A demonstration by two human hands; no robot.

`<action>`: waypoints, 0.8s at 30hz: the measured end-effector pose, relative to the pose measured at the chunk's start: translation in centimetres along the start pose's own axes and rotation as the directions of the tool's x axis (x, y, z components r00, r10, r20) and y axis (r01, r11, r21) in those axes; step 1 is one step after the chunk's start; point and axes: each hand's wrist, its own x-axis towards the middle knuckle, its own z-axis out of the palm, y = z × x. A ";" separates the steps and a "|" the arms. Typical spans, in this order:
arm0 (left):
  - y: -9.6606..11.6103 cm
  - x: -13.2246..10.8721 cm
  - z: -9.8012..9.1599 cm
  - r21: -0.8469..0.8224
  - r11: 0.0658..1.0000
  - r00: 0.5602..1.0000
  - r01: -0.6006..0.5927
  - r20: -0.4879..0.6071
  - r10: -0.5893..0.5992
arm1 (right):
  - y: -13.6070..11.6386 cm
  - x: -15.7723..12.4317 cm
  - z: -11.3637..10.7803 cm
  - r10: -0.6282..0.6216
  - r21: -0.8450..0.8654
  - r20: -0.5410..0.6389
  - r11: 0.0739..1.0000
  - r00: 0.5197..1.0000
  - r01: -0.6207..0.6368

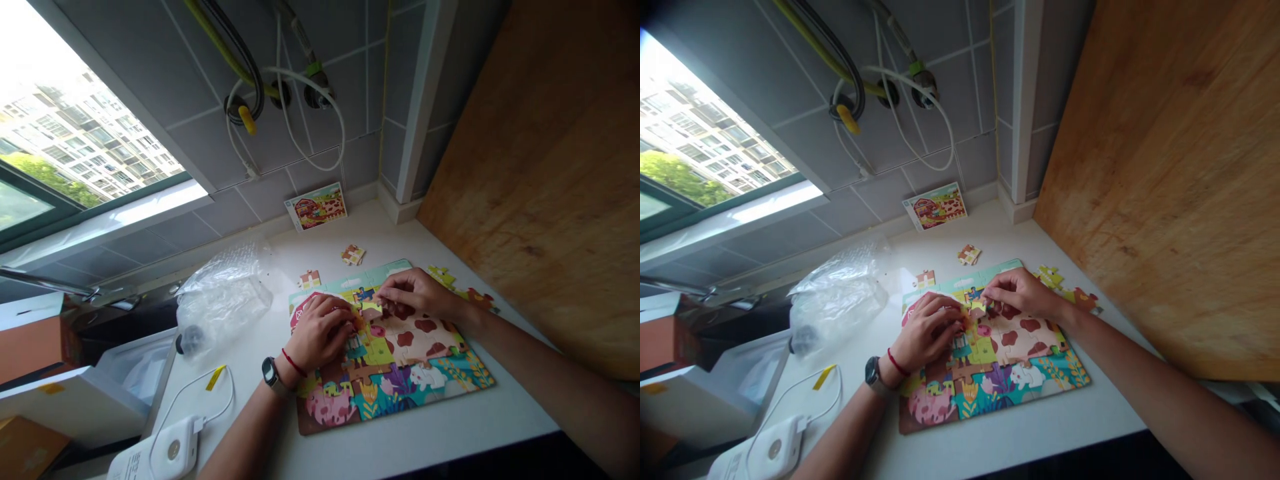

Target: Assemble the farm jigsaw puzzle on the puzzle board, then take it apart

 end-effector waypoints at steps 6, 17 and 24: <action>0.8 -0.3 -0.3 -0.137 0.989 0.998 -0.051 0.030 0.056 | -0.4 -0.5 -0.4 0.056 0.048 0.128 0.997 0.990 -0.062; 1.4 0.0 0.1 -0.252 0.968 0.989 -0.017 0.138 0.053 | -0.4 -1.1 0.0 0.018 0.029 0.417 0.999 0.909 -0.033; 0.9 -0.2 0.8 -0.252 0.968 0.991 0.005 0.127 0.028 | -2.5 -1.8 -6.1 -0.154 -0.078 -0.560 0.988 0.814 0.133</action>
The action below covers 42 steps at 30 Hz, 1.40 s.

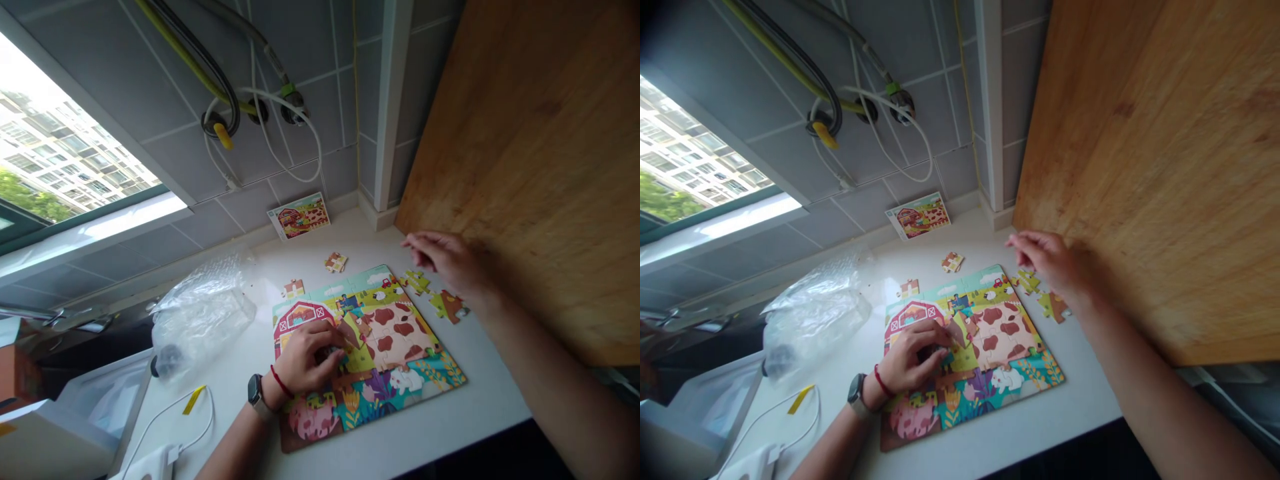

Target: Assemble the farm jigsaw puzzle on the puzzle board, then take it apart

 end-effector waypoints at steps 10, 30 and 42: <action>0.2 0.0 0.2 0.077 0.993 0.985 -0.092 -0.140 0.102 | 4.0 -1.1 -1.8 0.051 -0.871 0.182 0.472 0.982 0.137; -0.7 0.0 -0.2 0.177 0.979 0.985 -0.105 0.152 0.078 | 3.0 0.4 -0.7 -0.192 -0.663 0.045 0.728 0.980 0.173; -0.4 0.3 -0.2 0.093 0.993 0.973 -0.074 -0.212 0.092 | 3.6 -3.7 7.6 -0.343 -0.288 0.355 0.845 0.869 0.451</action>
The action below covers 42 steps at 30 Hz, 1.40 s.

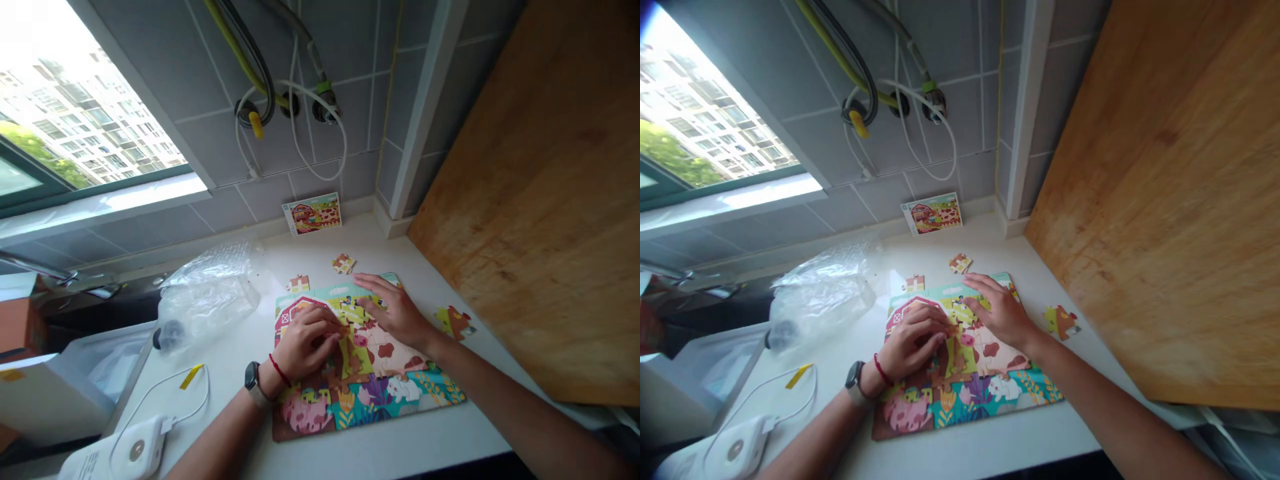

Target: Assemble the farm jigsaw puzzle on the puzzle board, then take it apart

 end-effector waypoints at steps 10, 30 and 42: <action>-1.2 -1.1 1.0 0.266 0.959 0.988 0.102 0.082 -0.128 | -0.1 -0.5 -1.7 0.100 -0.281 0.301 0.959 0.948 -0.012; -0.9 -0.9 0.7 0.351 0.934 0.969 0.068 0.201 -0.146 | 0.6 -0.2 -1.6 0.107 -0.276 0.250 0.961 0.962 -0.035; -1.3 -1.1 0.8 0.302 0.951 0.977 0.065 0.174 -0.123 | 0.3 -0.2 -1.8 0.137 -0.272 0.280 0.961 0.950 -0.059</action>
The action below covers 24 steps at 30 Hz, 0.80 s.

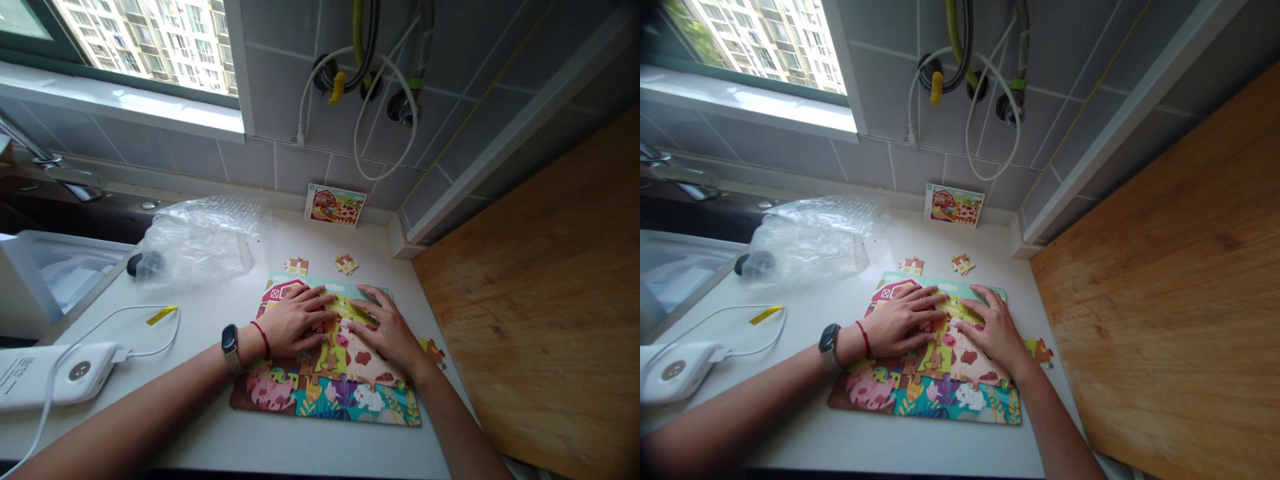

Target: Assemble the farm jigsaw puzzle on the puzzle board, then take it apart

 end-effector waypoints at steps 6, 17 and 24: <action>0.0 -0.2 -0.2 -0.047 0.998 0.998 -0.037 -0.058 0.034 | 0.4 0.1 -0.3 -0.042 0.028 -0.108 0.999 0.993 0.045; 0.1 -0.1 -0.1 -0.006 0.999 0.998 -0.052 -0.030 0.052 | 0.4 0.3 -0.4 -0.050 -0.004 -0.078 0.999 0.996 0.050; 0.1 -0.1 -0.2 -0.022 0.999 0.998 -0.049 -0.037 0.048 | 0.1 0.2 -0.6 -0.106 0.012 -0.147 0.994 0.983 0.109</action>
